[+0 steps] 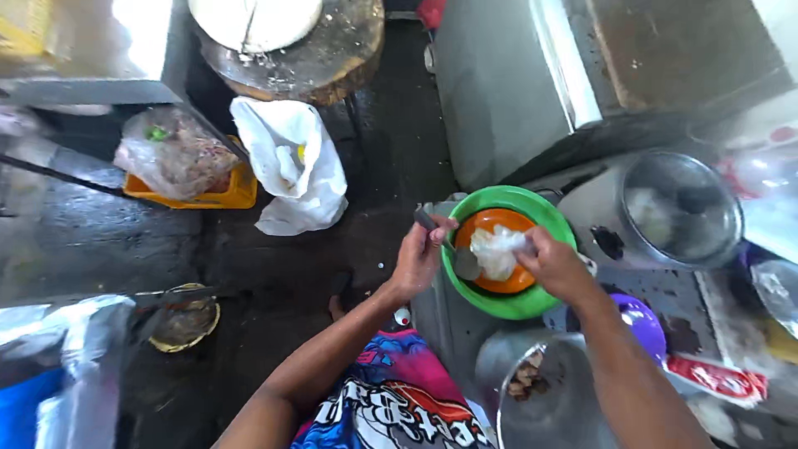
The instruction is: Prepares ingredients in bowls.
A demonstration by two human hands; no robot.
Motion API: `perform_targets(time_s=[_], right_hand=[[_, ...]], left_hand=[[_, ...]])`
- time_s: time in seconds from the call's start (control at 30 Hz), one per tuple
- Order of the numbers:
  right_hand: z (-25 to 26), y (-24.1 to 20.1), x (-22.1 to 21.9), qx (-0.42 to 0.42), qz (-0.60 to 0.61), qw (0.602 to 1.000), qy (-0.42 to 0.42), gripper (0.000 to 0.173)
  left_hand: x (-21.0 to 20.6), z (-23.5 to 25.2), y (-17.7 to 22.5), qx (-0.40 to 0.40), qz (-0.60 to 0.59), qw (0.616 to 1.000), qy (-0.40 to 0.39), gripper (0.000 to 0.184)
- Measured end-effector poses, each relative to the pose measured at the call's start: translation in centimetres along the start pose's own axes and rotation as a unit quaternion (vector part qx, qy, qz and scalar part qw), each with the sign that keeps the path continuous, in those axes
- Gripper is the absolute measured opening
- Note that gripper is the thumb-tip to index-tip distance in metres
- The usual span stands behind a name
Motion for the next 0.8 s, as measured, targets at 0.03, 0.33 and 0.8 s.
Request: perform_targets(time_s=[0.03, 0.33, 0.8], right_hand=[[-0.3, 0.7, 1.2, -0.047, 0.022, 0.998, 0.026, 0.036], [2.2, 9.1, 0.4, -0.305, -0.008, 0.951, -0.038, 0.059], [1.7, 9.3, 2.1, -0.141, -0.04, 0.989, 0.017, 0.031]], left_hand=[[0.3, -0.8, -0.4, 0.009, -0.015, 1.0, -0.015, 0.027], [-2.1, 0.1, -3.1, 0.083, 0.036, 0.99, -0.109, 0.03], [-2.4, 1.4, -5.7, 0.175, -0.022, 0.984, -0.011, 0.03]])
Point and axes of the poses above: each hand's wrist, its own z-axis towards the middle knuckle, its own x-axis out of the back of the hand, y = z × x, the point moved 2 cm from there along z, towards the middle knuckle, and after that the axes turned 13 degrees about -x, right-handed, at the moved point
